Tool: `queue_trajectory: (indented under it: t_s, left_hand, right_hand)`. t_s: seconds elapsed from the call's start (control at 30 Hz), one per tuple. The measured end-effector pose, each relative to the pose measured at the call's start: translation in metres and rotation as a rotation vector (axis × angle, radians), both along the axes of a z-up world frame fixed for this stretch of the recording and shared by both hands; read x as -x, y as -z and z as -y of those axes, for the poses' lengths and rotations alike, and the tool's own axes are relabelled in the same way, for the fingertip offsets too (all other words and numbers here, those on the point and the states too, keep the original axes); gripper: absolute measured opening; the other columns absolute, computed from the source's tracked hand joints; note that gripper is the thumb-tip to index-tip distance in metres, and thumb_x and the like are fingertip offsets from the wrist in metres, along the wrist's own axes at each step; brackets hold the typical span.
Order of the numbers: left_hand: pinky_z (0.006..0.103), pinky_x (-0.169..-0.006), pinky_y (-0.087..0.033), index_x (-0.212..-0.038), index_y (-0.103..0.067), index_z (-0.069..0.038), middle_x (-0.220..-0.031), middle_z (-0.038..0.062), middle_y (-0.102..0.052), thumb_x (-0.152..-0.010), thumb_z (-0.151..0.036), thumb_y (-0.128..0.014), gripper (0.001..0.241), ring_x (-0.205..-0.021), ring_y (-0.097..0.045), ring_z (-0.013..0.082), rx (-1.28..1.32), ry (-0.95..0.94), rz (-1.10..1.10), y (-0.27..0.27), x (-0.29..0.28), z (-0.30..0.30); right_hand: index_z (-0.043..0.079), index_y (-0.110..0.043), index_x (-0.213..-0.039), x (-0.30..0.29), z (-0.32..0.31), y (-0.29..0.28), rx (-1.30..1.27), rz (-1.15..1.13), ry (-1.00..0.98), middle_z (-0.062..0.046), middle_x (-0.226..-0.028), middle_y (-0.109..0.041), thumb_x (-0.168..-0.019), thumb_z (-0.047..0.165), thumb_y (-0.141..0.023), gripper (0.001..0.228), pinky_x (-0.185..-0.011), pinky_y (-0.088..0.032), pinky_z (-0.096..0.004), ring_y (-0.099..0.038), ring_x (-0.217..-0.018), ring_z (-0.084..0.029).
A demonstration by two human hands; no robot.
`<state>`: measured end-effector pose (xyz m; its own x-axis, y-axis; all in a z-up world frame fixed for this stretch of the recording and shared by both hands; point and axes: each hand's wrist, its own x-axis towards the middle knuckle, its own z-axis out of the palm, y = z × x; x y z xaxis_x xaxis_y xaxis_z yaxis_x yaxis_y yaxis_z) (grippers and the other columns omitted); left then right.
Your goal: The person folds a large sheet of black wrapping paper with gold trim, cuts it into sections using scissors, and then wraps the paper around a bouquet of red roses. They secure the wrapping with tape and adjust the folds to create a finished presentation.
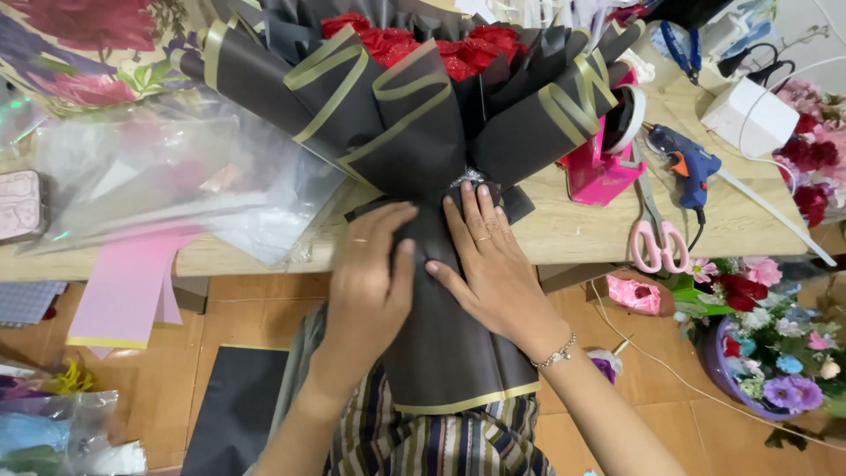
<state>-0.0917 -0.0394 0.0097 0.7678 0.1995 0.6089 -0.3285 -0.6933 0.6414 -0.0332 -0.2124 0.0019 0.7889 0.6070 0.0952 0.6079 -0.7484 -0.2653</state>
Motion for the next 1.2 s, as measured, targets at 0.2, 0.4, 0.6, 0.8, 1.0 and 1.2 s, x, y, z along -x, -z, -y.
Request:
queue_trajectory:
  t_s: [0.2,0.4,0.6,0.8,1.0,1.2]
  left_hand:
    - [0.0589,-0.121,-0.022,-0.148,-0.039,0.013,-0.148,0.036,-0.043,-0.111,-0.027,-0.037,0.055,-0.143,-0.035,0.0503,0.044,0.422,-0.171,0.015,-0.018,0.02]
    - [0.0624,-0.122,-0.009,-0.158,-0.025,0.007,-0.161,0.032,-0.027,-0.109,-0.037,-0.04,0.068,-0.151,-0.018,0.0476,-0.107,0.411,-0.301,0.025,-0.017,0.02]
    - [0.0662,-0.118,-0.012,-0.154,-0.045,-0.008,-0.163,0.029,-0.025,-0.102,-0.034,-0.058,0.06,-0.152,-0.018,0.0479,-0.276,0.372,-0.269,0.026,-0.017,0.018]
    - [0.063,-0.117,-0.029,-0.146,-0.057,-0.011,-0.156,0.029,-0.039,-0.098,-0.033,-0.063,0.053,-0.147,-0.035,0.0435,-0.43,0.262,-0.115,0.024,-0.015,0.017]
    - [0.0635,-0.117,-0.026,-0.148,-0.053,-0.01,-0.158,0.029,-0.035,-0.099,-0.035,-0.062,0.056,-0.148,-0.032,0.0435,-0.48,0.262,-0.139,0.023,-0.014,0.011]
    - [0.0568,-0.114,-0.036,-0.14,-0.057,0.002,-0.155,0.028,-0.042,-0.091,-0.014,-0.057,0.052,-0.141,-0.042,0.0413,-0.556,0.269,-0.033,0.015,-0.013,0.015]
  right_hand:
    - [0.005,-0.033,-0.16,-0.002,0.005,0.009,-0.043,0.051,-0.025,-0.018,-0.173,-0.01,-0.105,0.042,-0.041,0.066,-0.126,-0.01,-0.045,-0.005,-0.159,-0.033]
    - [0.003,-0.033,-0.159,0.004,0.016,-0.002,-0.221,-0.03,-0.026,-0.023,-0.17,-0.016,-0.102,0.024,-0.046,0.062,-0.125,-0.017,-0.049,-0.013,-0.156,-0.039]
    - [0.005,-0.035,-0.158,0.038,0.042,-0.009,-0.365,-0.173,0.11,-0.025,-0.168,-0.022,-0.098,0.021,-0.059,0.067,-0.122,-0.022,-0.055,-0.019,-0.153,-0.044]
    - [0.016,-0.034,-0.157,0.063,0.059,0.004,-0.632,-0.568,0.46,-0.006,-0.166,-0.036,-0.091,0.042,-0.056,0.074,-0.118,-0.035,-0.04,-0.038,-0.149,-0.024]
    - [0.026,-0.041,-0.156,0.079,0.068,0.011,-0.716,-0.775,0.653,-0.004,-0.155,-0.055,-0.084,0.042,-0.061,0.077,-0.096,-0.059,-0.038,-0.069,-0.12,-0.022]
    - [0.019,-0.039,-0.156,0.087,0.071,0.016,-0.705,-0.801,0.641,-0.002,-0.16,-0.051,-0.084,0.046,-0.06,0.08,-0.113,-0.048,-0.036,-0.056,-0.14,-0.018]
